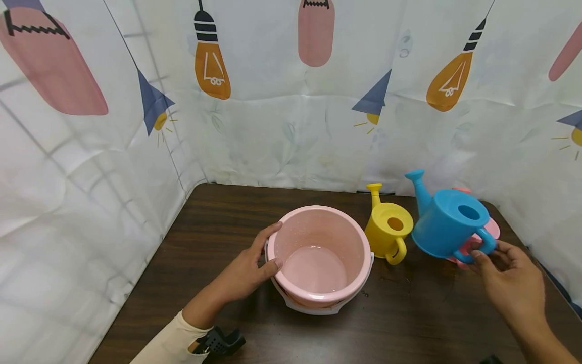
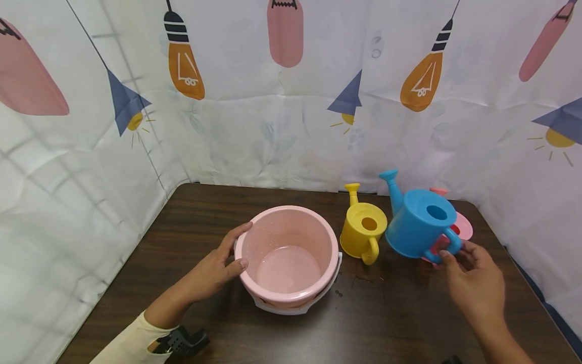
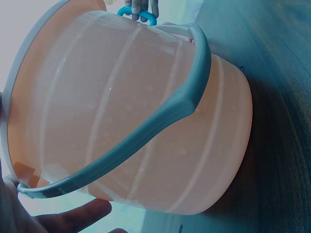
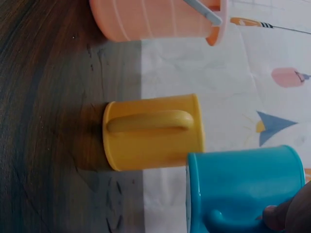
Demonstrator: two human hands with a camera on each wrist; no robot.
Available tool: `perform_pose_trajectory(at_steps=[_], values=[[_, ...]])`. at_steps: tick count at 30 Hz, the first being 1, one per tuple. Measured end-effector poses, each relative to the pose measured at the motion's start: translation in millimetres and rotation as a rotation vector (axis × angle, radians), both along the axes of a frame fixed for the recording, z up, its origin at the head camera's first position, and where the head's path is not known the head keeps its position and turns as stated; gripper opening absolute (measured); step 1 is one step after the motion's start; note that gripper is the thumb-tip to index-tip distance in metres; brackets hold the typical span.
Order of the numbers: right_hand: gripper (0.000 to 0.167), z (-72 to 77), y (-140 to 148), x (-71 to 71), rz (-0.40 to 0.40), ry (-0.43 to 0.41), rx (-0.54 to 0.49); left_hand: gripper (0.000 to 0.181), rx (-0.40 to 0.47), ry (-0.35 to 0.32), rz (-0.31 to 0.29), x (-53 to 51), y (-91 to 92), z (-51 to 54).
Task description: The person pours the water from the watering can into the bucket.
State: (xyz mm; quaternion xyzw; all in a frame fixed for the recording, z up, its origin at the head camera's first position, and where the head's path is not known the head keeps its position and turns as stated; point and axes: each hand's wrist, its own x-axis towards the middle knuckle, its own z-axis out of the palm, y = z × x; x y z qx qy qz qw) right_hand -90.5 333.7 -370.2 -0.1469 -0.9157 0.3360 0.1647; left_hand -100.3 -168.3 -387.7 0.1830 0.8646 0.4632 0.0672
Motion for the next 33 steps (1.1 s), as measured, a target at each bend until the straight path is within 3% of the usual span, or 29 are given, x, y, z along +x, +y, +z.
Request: perform_pose_trajectory(at_steps=[13, 33], values=[[0.052, -19.8, -11, -15.1, 0.052, 0.029, 0.002, 0.072, 0.006, 0.008, -0.001, 0.2, 0.2, -0.3], [0.043, -48.9, -24, -28.6, 0.036, -0.011, -0.074, 0.072, 0.012, 0.003, -0.009, 0.0, -0.3, -0.7]])
